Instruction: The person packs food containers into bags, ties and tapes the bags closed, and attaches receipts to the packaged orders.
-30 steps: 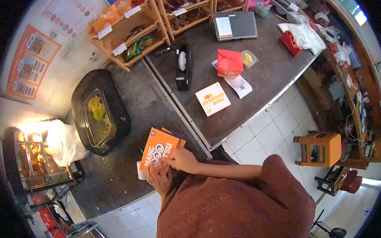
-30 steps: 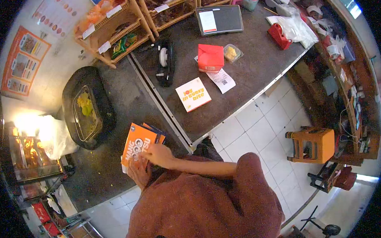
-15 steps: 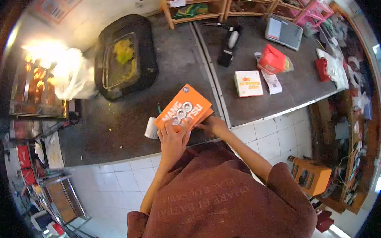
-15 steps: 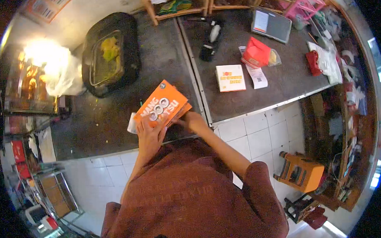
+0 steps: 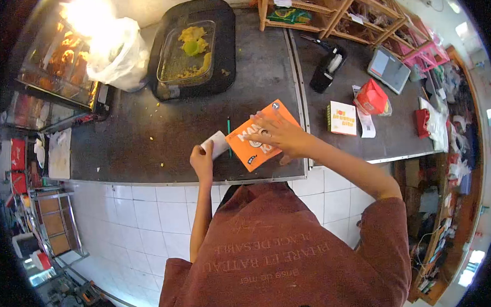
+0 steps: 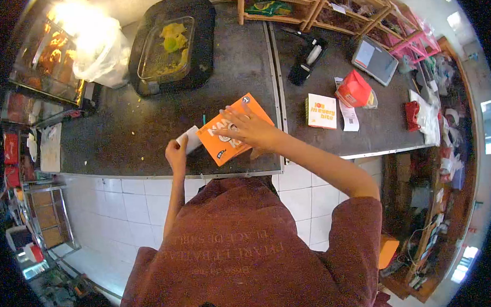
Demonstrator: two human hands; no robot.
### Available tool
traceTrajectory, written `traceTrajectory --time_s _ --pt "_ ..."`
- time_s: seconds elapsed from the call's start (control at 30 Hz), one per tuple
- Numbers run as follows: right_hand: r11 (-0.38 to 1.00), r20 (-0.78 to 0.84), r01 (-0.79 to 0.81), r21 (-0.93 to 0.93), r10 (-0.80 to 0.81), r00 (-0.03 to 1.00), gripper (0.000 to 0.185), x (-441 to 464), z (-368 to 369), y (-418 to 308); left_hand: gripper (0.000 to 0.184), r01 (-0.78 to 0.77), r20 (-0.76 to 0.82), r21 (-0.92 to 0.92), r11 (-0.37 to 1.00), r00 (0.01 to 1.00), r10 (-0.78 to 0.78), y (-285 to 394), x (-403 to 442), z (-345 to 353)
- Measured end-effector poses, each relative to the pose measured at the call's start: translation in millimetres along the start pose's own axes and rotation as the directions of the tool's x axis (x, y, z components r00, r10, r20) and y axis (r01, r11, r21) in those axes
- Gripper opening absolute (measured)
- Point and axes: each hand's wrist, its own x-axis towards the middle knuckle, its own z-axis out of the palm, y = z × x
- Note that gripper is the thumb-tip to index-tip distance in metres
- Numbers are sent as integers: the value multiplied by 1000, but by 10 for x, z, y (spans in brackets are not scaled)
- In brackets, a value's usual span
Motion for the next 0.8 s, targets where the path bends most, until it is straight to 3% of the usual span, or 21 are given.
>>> traceTrajectory --time_s 0.1,0.17,0.23,0.3,0.4,0.47,0.5,0.53,0.57,0.6,0.63,0.73,0.8 --pt "998 -131 64 20 -61 989 105 127 199 155 20 -183 -55 -467 865 982 178 54 64 -150" --pt "999 -22 33 -12 -33 999 103 163 83 152 40 -48 61 -814 579 984 166 227 38 -308" --pt "1000 -13 23 2 -23 1000 101 196 47 138 69 -38 118 -841 539 961 252 603 -79 -598" --pt "998 -95 34 49 -29 995 100 203 22 183 76 66 218 -878 474 937 272 677 -101 -662" --pt "953 -115 -207 219 236 965 98 -6 -194 374 75 94 165 -955 281 956 244 965 -208 -609" --pt "898 -182 -345 274 400 898 96 -253 -375 495 66 154 379 -841 519 852 362 753 -177 -339" --pt "870 -257 -408 278 476 841 95 -383 -474 520 59 149 383 -849 507 835 394 873 -252 -194" --pt "861 -322 -429 274 503 802 95 -484 -616 487 61 205 496 -770 605 788 365 942 -317 -24" --pt "848 -392 -457 269 530 752 96 -586 -784 440 58 155 523 -667 728 794 310 867 -408 296" --pt "820 -397 -515 251 572 718 97 -630 -912 354 59 -156 354 -542 826 849 393 677 -471 601" --pt "839 -439 -478 260 543 716 98 -639 -909 308 60 -436 188 -336 835 838 513 585 -537 818" --pt "878 -510 -408 251 478 715 98 -529 -753 84 67 -476 63 -202 856 866 496 887 -660 657" --pt "868 -520 -414 274 496 696 91 -288 -223 -36 63 -339 115 -367 866 908 404 661 -714 657"
